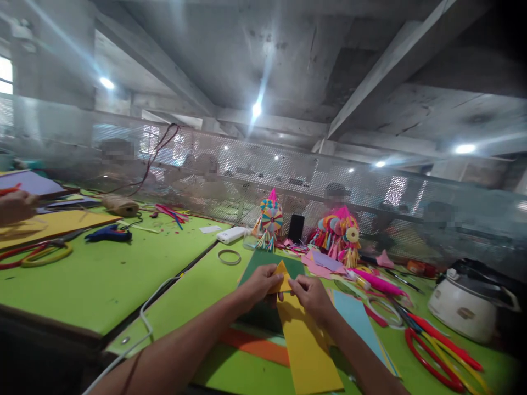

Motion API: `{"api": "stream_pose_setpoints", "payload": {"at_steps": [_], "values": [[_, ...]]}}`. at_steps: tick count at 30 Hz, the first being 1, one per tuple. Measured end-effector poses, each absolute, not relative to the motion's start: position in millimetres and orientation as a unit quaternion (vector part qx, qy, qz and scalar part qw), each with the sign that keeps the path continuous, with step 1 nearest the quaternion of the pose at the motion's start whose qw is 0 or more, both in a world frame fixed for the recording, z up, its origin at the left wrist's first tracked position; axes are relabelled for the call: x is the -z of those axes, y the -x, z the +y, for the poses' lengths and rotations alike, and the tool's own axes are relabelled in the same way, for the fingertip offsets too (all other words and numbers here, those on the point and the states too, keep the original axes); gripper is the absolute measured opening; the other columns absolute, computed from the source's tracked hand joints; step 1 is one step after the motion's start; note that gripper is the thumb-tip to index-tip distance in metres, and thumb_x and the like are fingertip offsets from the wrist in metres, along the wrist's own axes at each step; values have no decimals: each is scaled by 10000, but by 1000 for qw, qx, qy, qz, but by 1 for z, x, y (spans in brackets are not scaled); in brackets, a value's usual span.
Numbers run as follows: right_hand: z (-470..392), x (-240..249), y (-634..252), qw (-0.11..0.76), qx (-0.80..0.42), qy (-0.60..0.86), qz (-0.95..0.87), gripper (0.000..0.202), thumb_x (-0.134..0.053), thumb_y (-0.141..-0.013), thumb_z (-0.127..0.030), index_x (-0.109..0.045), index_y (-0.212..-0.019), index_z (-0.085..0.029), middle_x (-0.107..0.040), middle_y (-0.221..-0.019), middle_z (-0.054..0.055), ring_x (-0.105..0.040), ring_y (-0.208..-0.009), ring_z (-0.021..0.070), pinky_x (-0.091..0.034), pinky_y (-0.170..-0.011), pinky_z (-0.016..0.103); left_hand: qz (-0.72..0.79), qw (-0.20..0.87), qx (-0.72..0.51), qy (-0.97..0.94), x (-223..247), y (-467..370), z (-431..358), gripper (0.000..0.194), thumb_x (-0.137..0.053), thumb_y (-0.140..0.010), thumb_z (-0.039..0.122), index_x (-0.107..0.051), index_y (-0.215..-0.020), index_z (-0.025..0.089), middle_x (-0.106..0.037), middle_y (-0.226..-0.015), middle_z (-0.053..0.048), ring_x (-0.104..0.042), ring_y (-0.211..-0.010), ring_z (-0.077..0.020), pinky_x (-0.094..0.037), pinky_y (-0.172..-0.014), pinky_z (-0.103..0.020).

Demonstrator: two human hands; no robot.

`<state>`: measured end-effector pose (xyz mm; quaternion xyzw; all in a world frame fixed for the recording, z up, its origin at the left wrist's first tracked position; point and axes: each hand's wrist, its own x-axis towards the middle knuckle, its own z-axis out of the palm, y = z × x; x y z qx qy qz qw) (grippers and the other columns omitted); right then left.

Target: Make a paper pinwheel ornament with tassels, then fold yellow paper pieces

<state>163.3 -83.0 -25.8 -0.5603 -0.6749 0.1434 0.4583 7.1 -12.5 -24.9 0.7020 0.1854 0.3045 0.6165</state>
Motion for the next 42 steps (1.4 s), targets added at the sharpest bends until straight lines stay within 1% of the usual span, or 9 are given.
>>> {"api": "stream_pose_setpoints", "payload": {"at_steps": [4,9,15,21,26,30,34,38,42], "values": [[-81,26,-167,462,-224,517,-685,316,-526,-815,-455,-504,-680,-171,-434,-542,-46,-388,-498,93,-293,-475,215,155,632,-259,-714,27,-7,-18,443,-565,-741,549,-525,-871,128,-645,-643,-39,-565,-452,-119,-326,-384,-176],[-82,26,-166,475,-164,528,-685,357,-511,-830,-418,-404,-582,-185,-364,-526,-53,-325,-508,86,-255,-479,220,127,667,-226,-699,24,-6,-24,460,-591,-726,537,-574,-886,106,-655,-642,-49,-538,-439,-108,-318,-408,-182],[-83,24,-164,469,-256,502,-680,369,-482,-847,-441,-400,-591,-189,-348,-504,-62,-301,-472,79,-231,-452,223,158,654,-188,-716,16,2,-25,461,-609,-702,521,-659,-793,72,-640,-595,-53,-482,-410,-98,-323,-408,-203],[-89,18,-157,508,-204,503,-668,447,-501,-842,-445,-332,-518,-186,-285,-508,-63,-274,-496,74,-218,-464,224,169,653,-160,-720,14,0,-33,411,-645,-658,486,-665,-737,83,-628,-563,-39,-469,-400,-100,-351,-418,-213],[-90,20,-152,547,-344,496,-580,444,-555,-786,-480,-375,-500,-192,-322,-412,-76,-270,-384,58,-182,-387,217,142,685,-140,-701,16,-1,-30,346,-638,-697,411,-672,-789,79,-654,-610,-53,-510,-437,-112,-393,-448,-219],[-83,22,-160,566,-366,502,-542,439,-516,-794,-514,-474,-520,-173,-397,-396,-57,-338,-353,62,-254,-377,204,169,683,-179,-687,21,-3,-21,322,-647,-701,391,-660,-801,86,-656,-607,-57,-537,-451,-125,-383,-429,-214],[-81,21,-171,569,-291,502,-584,344,-512,-820,-470,-614,-783,-144,-521,-546,-26,-473,-449,85,-390,-462,212,203,665,-245,-676,23,-6,-11,368,-628,-729,442,-633,-848,94,-662,-622,-76,-590,-533,-148,-374,-429,-197],[-86,20,-169,504,-170,498,-685,395,-628,-751,-303,-580,-1125,-185,-620,-802,17,-577,-679,131,-464,-579,228,219,672,-264,-656,23,-6,-9,385,-633,-733,441,-603,-896,93,-661,-651,-80,-608,-559,-156,-373,-418,-191],[-88,23,-163,468,-112,483,-731,380,-593,-747,-198,-603,-1127,-211,-630,-1044,60,-589,-926,180,-497,-743,274,203,676,-260,-659,22,-5,-10,390,-644,-732,414,-611,-929,80,-657,-718,-79,-589,-521,-131,-350,-392,-185]]}}
